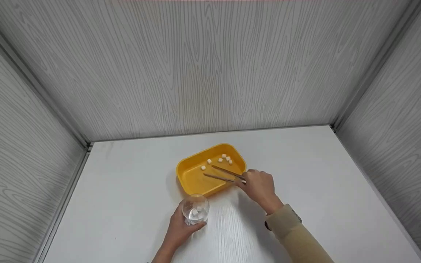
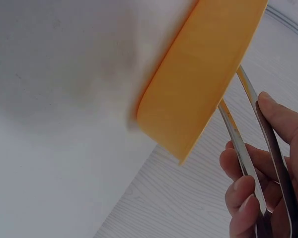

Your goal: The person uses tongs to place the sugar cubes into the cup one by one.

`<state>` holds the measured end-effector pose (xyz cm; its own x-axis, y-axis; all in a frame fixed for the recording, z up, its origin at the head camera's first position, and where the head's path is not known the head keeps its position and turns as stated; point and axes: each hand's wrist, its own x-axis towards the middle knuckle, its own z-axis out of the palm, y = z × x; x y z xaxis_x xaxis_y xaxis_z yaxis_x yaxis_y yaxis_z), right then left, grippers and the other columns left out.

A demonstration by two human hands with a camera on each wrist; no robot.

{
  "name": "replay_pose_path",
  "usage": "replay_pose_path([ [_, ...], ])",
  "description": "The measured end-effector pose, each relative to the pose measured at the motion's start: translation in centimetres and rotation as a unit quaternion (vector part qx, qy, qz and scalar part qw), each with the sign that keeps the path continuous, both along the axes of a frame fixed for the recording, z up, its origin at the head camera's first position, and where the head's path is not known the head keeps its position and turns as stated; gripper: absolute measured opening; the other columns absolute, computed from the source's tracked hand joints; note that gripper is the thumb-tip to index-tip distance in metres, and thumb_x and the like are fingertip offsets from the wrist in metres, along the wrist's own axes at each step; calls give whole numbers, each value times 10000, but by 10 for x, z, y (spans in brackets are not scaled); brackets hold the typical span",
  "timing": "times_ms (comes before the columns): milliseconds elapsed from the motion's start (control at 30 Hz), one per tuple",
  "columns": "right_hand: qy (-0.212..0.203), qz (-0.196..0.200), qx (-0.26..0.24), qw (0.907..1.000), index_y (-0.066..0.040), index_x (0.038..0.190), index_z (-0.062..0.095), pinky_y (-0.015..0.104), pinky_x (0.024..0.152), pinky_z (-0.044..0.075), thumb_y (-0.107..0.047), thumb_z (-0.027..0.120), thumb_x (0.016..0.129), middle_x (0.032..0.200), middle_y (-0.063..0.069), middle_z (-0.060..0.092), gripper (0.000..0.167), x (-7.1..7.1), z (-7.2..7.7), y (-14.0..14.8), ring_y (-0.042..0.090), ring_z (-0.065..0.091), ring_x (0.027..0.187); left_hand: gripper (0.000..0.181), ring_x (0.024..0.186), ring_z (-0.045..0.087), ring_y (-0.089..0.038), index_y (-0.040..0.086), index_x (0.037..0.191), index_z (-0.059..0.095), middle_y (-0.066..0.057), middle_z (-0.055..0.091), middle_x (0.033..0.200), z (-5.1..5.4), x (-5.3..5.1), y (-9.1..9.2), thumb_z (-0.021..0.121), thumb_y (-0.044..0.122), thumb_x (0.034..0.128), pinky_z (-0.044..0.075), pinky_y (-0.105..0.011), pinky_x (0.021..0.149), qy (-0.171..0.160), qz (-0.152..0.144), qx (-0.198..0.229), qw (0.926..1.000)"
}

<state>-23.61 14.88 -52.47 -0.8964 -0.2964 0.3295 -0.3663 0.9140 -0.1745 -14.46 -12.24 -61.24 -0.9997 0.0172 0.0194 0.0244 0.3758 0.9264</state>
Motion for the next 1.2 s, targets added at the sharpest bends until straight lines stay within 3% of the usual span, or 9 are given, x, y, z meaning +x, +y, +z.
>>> replay_pose_path([
  [500,-198,-12,331,9993,-108,653,651,325,367,380,-464,792,788,531,-13,469,405,-16,2,-16,156,406,431,1006,1320,436,-376,-16,1449,359,-190,497,1401,1,0,0,912,267,658,325,-517,1127,98,9,-6,10000],
  [800,-98,-204,783,9967,-57,761,743,389,370,454,-473,815,751,525,38,538,421,-22,2,-27,217,495,432,1001,1318,436,-375,-6,1455,358,-183,485,1418,1,1,-1,907,275,666,328,-525,1123,217,-3,-62,9997],
  [1200,-204,-127,865,9960,-50,798,755,405,416,481,-418,796,800,573,56,578,370,-25,-2,-35,219,490,461,1008,1331,426,-369,-10,1454,358,-187,477,1426,1,0,-1,908,279,661,310,-503,1139,49,43,-125,9999],
])
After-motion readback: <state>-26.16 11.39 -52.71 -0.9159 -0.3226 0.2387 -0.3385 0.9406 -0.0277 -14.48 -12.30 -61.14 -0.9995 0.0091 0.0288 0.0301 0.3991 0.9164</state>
